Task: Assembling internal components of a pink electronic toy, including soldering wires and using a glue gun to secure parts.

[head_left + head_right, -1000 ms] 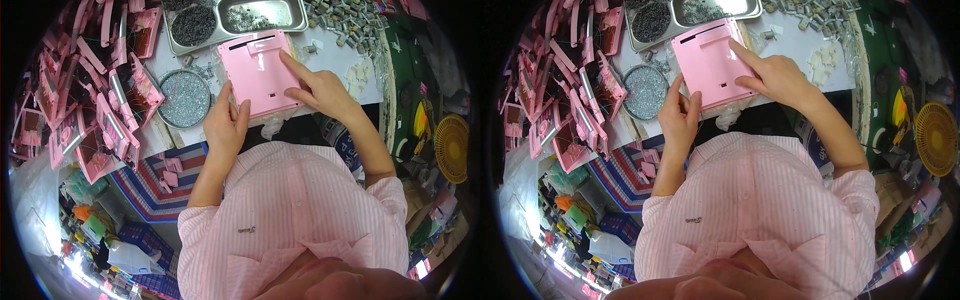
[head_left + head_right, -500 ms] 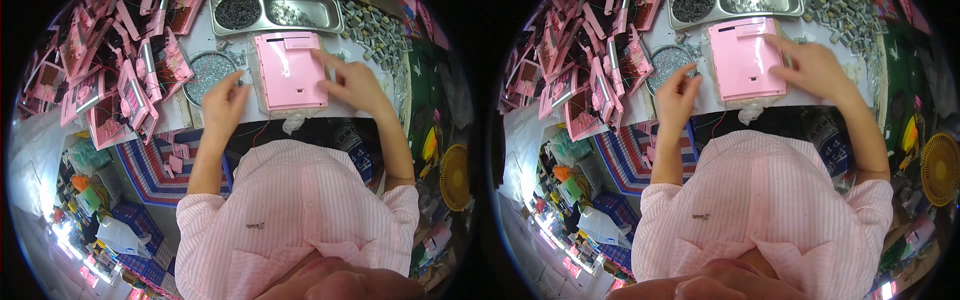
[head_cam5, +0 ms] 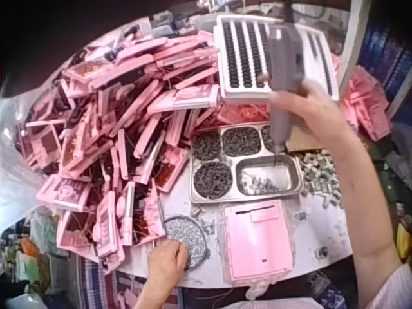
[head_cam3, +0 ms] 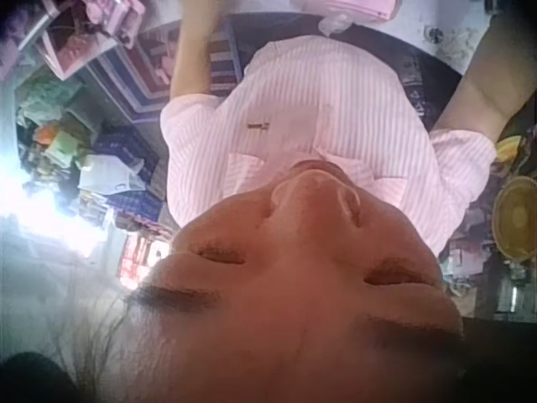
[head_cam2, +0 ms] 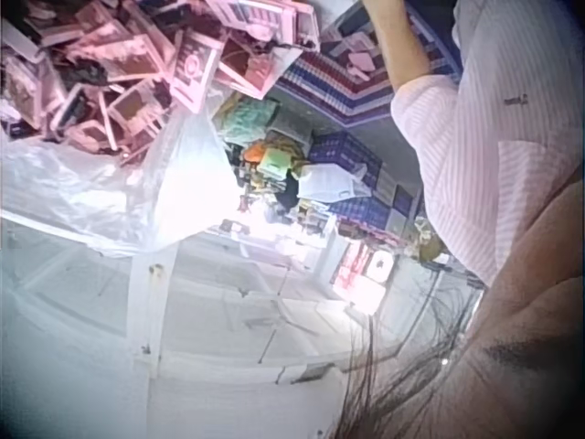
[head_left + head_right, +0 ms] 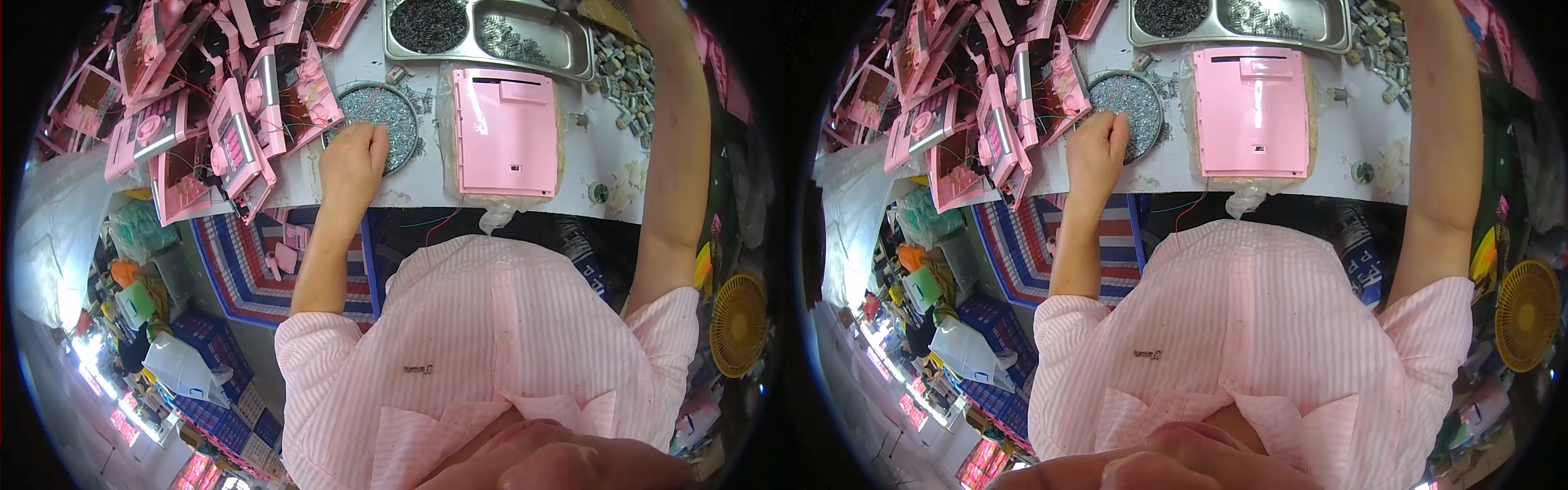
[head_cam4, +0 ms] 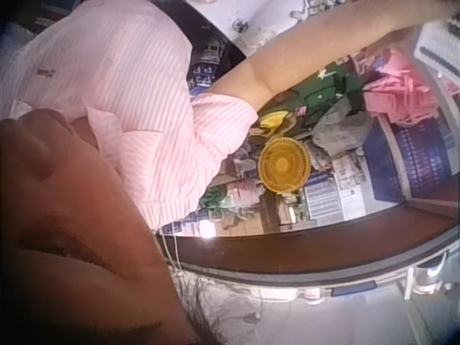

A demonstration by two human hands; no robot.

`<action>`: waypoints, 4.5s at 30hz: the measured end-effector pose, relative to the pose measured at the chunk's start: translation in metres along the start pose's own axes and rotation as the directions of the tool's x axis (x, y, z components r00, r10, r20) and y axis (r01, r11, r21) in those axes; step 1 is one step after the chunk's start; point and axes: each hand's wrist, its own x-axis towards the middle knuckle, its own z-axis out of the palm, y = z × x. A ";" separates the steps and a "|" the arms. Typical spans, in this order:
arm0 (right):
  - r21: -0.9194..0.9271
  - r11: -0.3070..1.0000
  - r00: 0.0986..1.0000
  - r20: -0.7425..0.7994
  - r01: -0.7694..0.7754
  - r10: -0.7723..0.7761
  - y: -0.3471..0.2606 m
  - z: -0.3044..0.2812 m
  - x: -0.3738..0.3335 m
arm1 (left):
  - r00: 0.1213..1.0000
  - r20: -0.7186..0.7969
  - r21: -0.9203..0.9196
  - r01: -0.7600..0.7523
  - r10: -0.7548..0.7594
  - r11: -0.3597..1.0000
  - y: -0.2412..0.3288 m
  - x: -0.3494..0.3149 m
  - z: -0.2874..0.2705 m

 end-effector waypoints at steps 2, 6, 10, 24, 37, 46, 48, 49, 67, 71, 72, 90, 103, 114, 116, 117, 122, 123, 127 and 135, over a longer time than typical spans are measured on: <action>0.195 0.969 0.980 -0.100 -0.149 0.171 -0.002 0.029 -0.020 | 0.995 0.094 -0.330 0.071 -0.042 0.941 0.006 0.000 0.000; 0.526 0.846 0.946 0.221 0.089 -0.237 0.059 0.039 -0.079 | 0.989 0.145 -0.644 0.074 0.026 0.761 0.049 -0.012 0.016; 0.497 0.858 0.906 0.293 0.128 -0.305 0.035 0.061 -0.128 | 0.972 -0.089 -0.502 -0.232 0.217 0.833 0.080 -0.015 0.030; 0.446 0.891 0.945 0.250 0.082 -0.212 0.047 0.080 -0.146 | 0.952 -0.178 -0.344 -0.297 0.249 0.891 0.082 -0.022 0.031; 0.322 0.943 0.987 0.095 0.090 -0.126 0.037 0.027 -0.180 | 0.996 -0.093 0.142 0.004 0.009 0.990 -0.006 -0.009 -0.002; 0.343 0.933 0.981 0.111 0.112 -0.159 0.056 0.005 -0.211 | 0.945 0.071 -0.463 -0.252 0.319 0.850 0.087 0.007 0.017; 0.315 0.942 0.980 0.117 0.116 -0.160 0.060 0.007 -0.213 | 0.937 0.101 -0.548 -0.228 0.334 0.805 0.105 0.009 0.034; 0.300 0.946 0.979 0.120 0.126 -0.168 0.067 0.009 -0.217 | 0.932 0.117 -0.589 -0.214 0.344 0.780 0.109 0.010 0.042; 0.304 0.946 0.986 0.082 0.111 -0.142 0.037 0.007 -0.212 | 0.944 0.214 -0.680 -0.041 0.252 0.732 0.133 -0.018 0.052; 0.262 0.951 0.980 0.066 0.163 -0.186 0.019 0.009 -0.204 | 0.873 0.476 -0.849 0.425 0.104 0.313 0.144 -0.022 0.059; 0.264 0.949 0.977 0.075 0.174 -0.200 0.017 0.009 -0.203 | 0.864 0.494 -0.864 0.474 0.101 0.172 0.146 -0.021 0.062; 0.432 0.896 0.964 0.180 0.102 -0.197 0.017 0.012 -0.206 | 0.840 -0.208 -0.567 -0.521 0.501 0.638 0.132 -0.024 0.071; 0.309 0.942 0.981 0.093 0.133 -0.169 0.061 0.000 -0.220 | 0.924 -0.005 -0.493 -0.334 0.382 0.803 0.116 0.005 0.069; 0.171 0.945 0.934 0.182 0.278 -0.308 0.075 0.009 -0.215 | 0.890 -0.037 -0.523 -0.405 0.454 0.750 0.113 0.002 0.070; 0.209 0.967 0.980 0.106 0.144 -0.169 0.070 0.009 -0.219 | 0.870 -0.062 -0.501 -0.451 0.489 0.739 0.115 -0.001 0.071; 0.232 0.970 0.993 0.069 0.077 -0.096 0.067 0.007 -0.220 | 0.860 -0.059 -0.489 -0.468 0.507 0.736 0.117 -0.004 0.071; 0.392 0.911 0.967 0.151 0.132 -0.205 0.025 0.007 -0.196 | 0.858 -0.078 -0.497 -0.476 0.508 0.726 0.124 -0.005 0.076; 0.423 0.898 0.967 0.153 0.122 -0.203 0.022 0.008 -0.197 | 0.856 -0.077 -0.501 -0.476 0.511 0.723 0.124 -0.007 0.076; 0.356 0.924 0.981 0.074 0.140 -0.177 0.027 0.023 -0.199 | 0.851 -0.109 -0.442 -0.505 0.514 0.741 0.119 -0.010 0.074; 0.348 0.926 0.972 0.123 0.146 -0.200 0.039 0.007 -0.191 | 0.996 -0.088 0.070 -0.019 0.025 0.997 0.027 -0.012 0.003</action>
